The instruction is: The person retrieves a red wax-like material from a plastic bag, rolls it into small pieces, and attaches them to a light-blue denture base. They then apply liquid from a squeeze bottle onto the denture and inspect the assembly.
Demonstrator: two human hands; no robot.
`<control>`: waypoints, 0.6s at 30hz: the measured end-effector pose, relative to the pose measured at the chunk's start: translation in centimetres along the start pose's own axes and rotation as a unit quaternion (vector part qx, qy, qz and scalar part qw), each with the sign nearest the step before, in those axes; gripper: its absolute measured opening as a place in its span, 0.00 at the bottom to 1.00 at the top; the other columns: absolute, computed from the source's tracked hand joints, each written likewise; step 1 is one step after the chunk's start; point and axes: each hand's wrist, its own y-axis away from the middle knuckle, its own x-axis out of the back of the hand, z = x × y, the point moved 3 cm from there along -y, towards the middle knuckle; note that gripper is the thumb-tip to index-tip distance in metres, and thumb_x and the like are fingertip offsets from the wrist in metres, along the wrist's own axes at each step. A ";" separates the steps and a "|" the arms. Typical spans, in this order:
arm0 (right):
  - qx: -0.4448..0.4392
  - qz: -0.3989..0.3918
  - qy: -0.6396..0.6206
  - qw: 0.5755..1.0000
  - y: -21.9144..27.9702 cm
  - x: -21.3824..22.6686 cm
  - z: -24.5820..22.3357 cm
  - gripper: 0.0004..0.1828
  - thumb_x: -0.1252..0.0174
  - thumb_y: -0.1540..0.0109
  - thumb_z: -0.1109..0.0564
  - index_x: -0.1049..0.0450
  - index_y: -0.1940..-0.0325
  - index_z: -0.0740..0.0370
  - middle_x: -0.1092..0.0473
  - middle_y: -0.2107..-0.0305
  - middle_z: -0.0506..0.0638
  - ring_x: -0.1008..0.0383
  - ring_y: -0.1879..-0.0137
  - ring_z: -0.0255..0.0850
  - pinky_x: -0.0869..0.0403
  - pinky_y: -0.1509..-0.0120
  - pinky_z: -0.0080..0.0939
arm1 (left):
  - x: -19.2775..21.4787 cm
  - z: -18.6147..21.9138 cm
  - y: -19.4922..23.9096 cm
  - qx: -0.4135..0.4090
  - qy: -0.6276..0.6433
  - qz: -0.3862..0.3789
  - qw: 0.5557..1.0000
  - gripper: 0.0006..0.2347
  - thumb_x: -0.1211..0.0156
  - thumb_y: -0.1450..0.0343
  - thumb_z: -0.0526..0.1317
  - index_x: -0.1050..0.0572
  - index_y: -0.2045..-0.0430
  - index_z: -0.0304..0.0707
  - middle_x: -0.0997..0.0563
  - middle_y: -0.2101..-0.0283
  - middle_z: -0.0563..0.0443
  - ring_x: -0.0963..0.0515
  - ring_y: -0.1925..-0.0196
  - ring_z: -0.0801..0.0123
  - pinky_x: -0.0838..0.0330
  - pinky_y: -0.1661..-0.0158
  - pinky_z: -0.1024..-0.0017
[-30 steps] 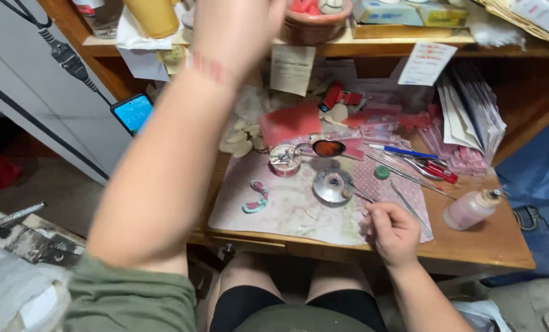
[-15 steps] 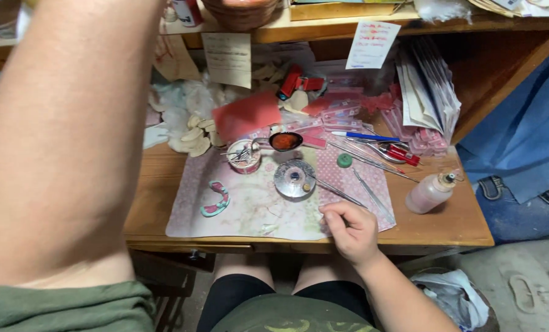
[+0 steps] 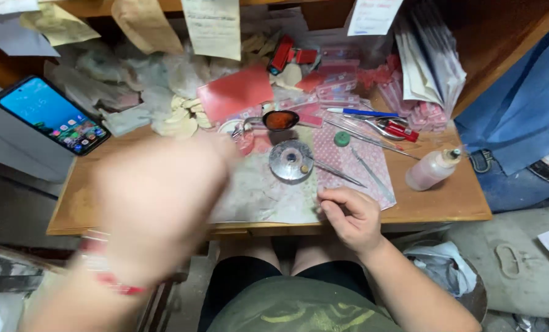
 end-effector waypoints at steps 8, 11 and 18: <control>0.003 -0.149 0.092 0.984 -0.1 -3.4 -2.4 0.09 0.36 0.38 0.58 0.19 0.54 0.61 0.19 0.62 0.52 0.17 0.57 0.42 0.21 0.48 0.36 | -9.8 0.3 10.9 0.094 0.231 0.020 0.968 0.03 0.40 0.28 0.30 0.23 0.63 0.35 0.15 0.57 0.42 0.13 0.54 0.58 0.20 0.53 0.66; -0.007 -0.162 0.101 0.981 -0.7 -4.1 -3.2 0.07 0.35 0.39 0.59 0.19 0.58 0.62 0.20 0.62 0.51 0.18 0.57 0.42 0.21 0.46 0.37 | -10.5 0.0 12.2 0.092 0.239 0.046 0.966 0.02 0.42 0.26 0.31 0.23 0.63 0.37 0.15 0.55 0.45 0.13 0.52 0.60 0.20 0.53 0.66; -0.053 -0.200 0.125 0.970 -1.5 -6.0 -3.5 0.08 0.33 0.42 0.58 0.19 0.59 0.60 0.19 0.61 0.51 0.16 0.55 0.41 0.20 0.46 0.36 | -9.9 -1.7 13.4 0.021 0.257 0.112 0.960 0.03 0.45 0.22 0.33 0.24 0.63 0.33 0.16 0.53 0.37 0.12 0.56 0.53 0.17 0.60 0.65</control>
